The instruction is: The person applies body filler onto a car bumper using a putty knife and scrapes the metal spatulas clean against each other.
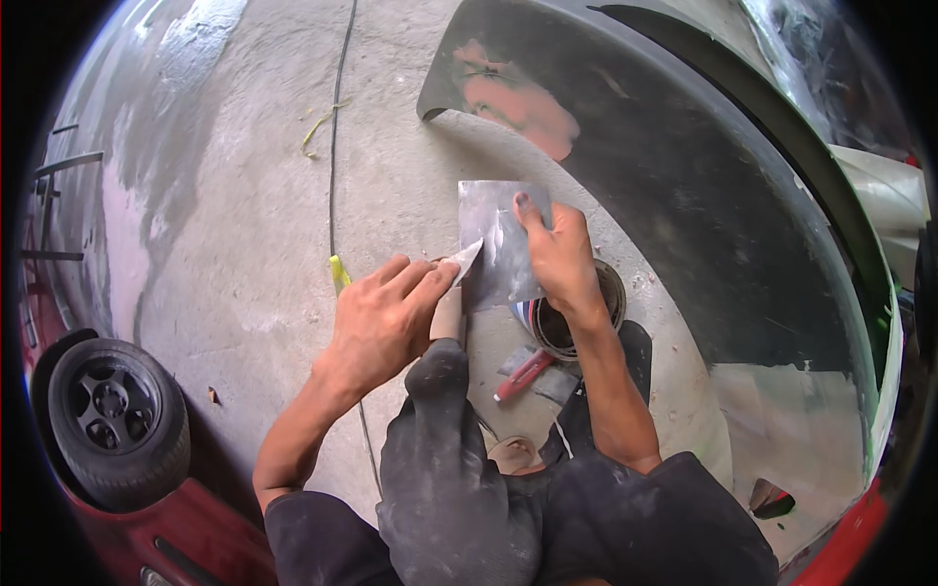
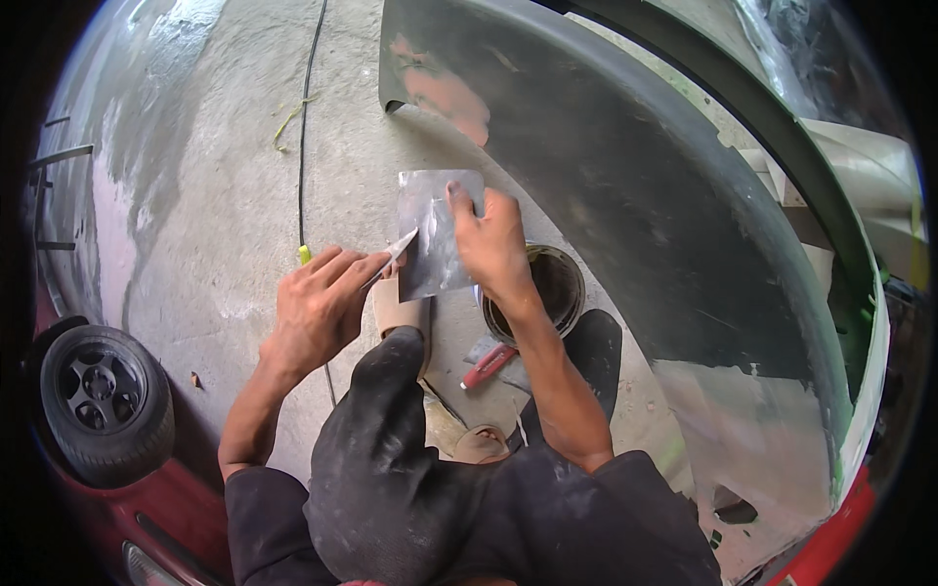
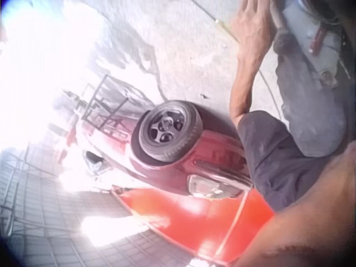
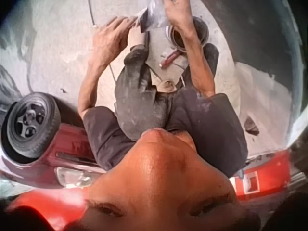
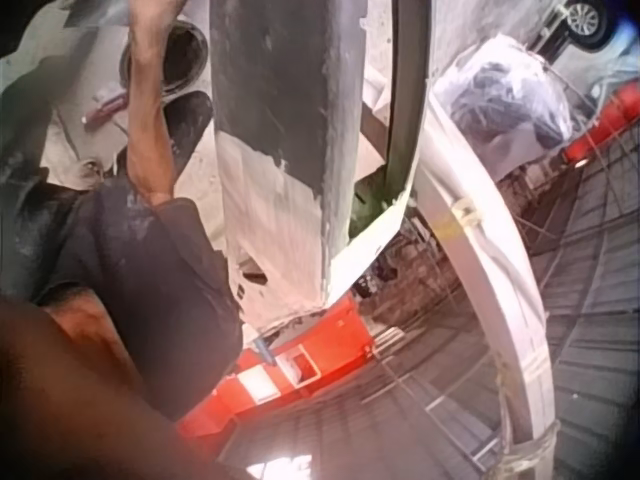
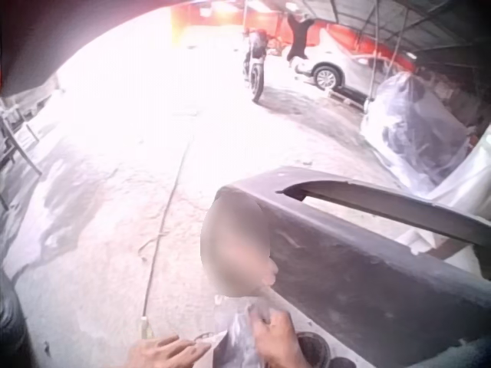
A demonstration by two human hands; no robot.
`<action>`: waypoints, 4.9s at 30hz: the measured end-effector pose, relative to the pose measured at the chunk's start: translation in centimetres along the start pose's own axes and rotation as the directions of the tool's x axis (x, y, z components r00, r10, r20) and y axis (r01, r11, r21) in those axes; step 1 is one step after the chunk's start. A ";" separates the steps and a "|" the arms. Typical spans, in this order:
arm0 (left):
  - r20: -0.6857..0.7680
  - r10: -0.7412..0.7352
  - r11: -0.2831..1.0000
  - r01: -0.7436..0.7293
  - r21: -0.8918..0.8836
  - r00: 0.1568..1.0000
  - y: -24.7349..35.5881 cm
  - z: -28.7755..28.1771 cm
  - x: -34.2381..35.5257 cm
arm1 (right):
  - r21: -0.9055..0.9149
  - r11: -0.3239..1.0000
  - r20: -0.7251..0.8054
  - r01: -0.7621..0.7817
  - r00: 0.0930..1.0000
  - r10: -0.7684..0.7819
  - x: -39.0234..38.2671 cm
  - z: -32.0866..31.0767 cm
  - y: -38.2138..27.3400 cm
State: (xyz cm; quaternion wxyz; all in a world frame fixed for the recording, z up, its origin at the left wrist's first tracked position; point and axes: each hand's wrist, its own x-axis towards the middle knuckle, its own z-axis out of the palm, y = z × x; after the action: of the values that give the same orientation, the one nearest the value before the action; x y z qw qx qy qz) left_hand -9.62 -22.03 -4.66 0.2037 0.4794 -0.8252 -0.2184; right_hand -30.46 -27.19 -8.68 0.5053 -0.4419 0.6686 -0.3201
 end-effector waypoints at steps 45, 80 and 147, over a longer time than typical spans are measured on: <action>-0.316 -0.814 0.385 0.045 -0.922 0.488 -7.2 10.4 11.1 | 0.318 0.892 -0.081 -0.321 0.928 0.363 -5.1 -11.0 12.0; -0.624 -0.450 0.838 0.060 -0.542 0.639 -2.2 8.9 12.5 | 0.229 0.921 -0.110 -0.314 0.932 0.345 -5.8 -11.4 13.0; -0.136 -0.763 0.246 0.088 -0.965 0.631 -6.8 7.4 8.2 | 0.293 0.892 -0.051 -0.343 0.927 0.373 -6.3 -10.2 7.7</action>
State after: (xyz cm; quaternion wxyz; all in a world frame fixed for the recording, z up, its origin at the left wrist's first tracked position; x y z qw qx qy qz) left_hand -12.66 -31.00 -13.48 0.6002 0.5483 -0.2755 -0.5132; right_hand -41.72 -18.48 -10.04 0.5767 -0.2179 0.7124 -0.3355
